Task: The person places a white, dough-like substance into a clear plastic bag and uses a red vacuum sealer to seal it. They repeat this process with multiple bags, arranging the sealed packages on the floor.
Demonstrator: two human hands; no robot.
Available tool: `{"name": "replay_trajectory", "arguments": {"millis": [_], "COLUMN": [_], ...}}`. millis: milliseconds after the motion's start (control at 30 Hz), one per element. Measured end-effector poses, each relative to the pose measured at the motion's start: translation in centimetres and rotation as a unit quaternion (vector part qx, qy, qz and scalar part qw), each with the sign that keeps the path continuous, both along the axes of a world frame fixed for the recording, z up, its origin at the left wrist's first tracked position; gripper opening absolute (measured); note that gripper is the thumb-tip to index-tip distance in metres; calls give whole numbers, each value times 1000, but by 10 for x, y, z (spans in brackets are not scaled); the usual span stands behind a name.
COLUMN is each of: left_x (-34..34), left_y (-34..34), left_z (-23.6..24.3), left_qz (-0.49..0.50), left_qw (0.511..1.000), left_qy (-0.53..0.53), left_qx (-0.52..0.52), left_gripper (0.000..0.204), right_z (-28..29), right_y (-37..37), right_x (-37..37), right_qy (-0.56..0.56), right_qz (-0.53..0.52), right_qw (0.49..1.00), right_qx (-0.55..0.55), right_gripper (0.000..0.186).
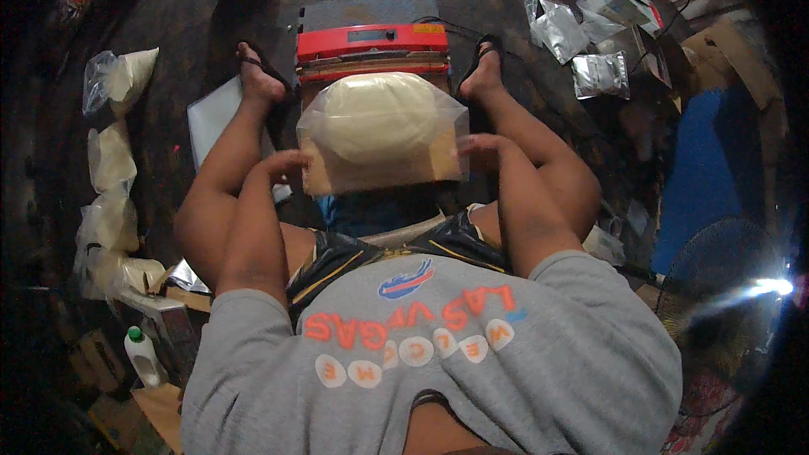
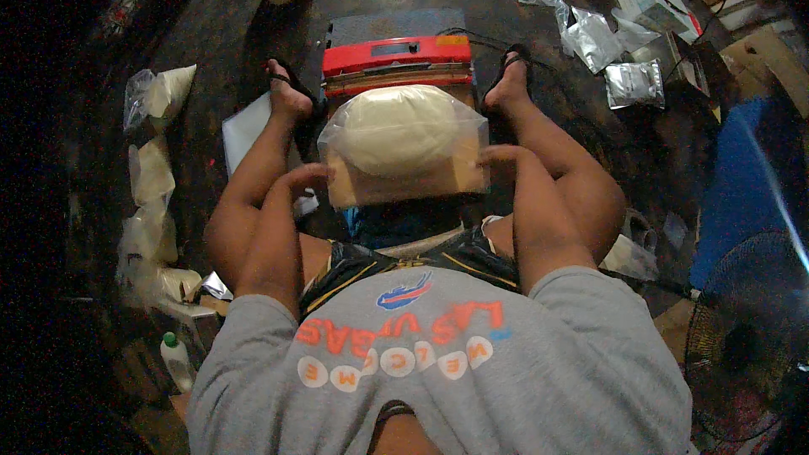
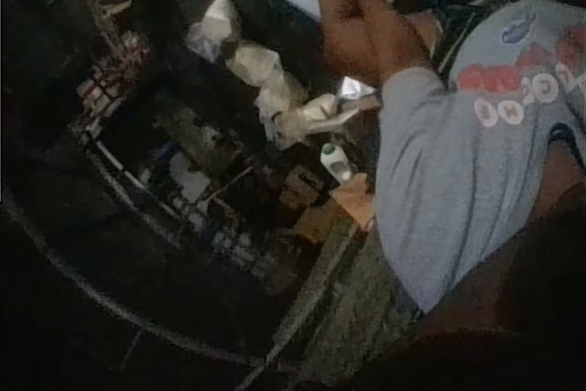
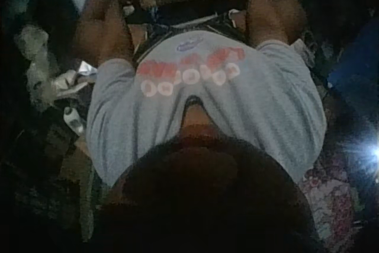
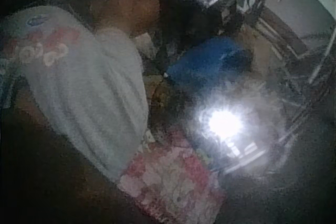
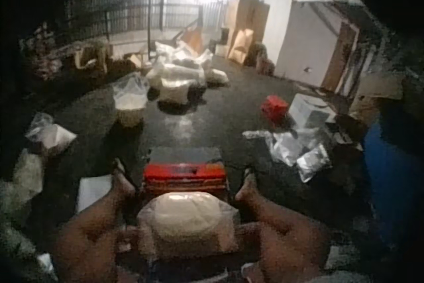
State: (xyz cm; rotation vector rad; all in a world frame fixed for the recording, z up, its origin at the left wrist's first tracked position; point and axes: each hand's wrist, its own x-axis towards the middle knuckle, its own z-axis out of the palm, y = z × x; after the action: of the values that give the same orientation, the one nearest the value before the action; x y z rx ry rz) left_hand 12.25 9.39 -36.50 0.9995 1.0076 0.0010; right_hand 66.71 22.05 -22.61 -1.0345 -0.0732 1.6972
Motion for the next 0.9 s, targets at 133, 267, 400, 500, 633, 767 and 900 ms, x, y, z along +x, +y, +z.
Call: {"name": "replay_trajectory", "arguments": {"millis": [133, 267, 400, 500, 633, 767, 900], "left_x": [59, 68, 68, 48, 103, 165, 184], "left_y": [14, 14, 15, 33, 19, 7, 5], "left_z": [51, 63, 59, 33, 74, 98, 88], "left_qz": [316, 342, 336, 301, 145, -28, -101], "left_qw": [947, 931, 928, 908, 697, 642, 636], "left_qy": [-43, 28, 101, 184, 387, 340, 342], "left_qx": [-47, 124, 128, 224, 586, 686, 685], "left_gripper": [34, 37, 41, 45, 63, 71, 70], "right_z": [-33, -97, -112, -113, -36, -37, -63], "right_y": [-95, -117, -118, -109, -113, -115, -116], "right_x": [21, 35, 40, 26, -30, -95, -106], "right_qy": [-128, -273, -242, -350, -812, -816, -821], "right_qz": [188, 258, 267, 220, 198, 247, 311], "right_qw": [963, 927, 931, 910, 485, 327, 320], "right_qx": [-147, -9, -52, 4, 257, 407, 358], "right_gripper": [43, 35, 34, 42, 59, 70, 77]}}
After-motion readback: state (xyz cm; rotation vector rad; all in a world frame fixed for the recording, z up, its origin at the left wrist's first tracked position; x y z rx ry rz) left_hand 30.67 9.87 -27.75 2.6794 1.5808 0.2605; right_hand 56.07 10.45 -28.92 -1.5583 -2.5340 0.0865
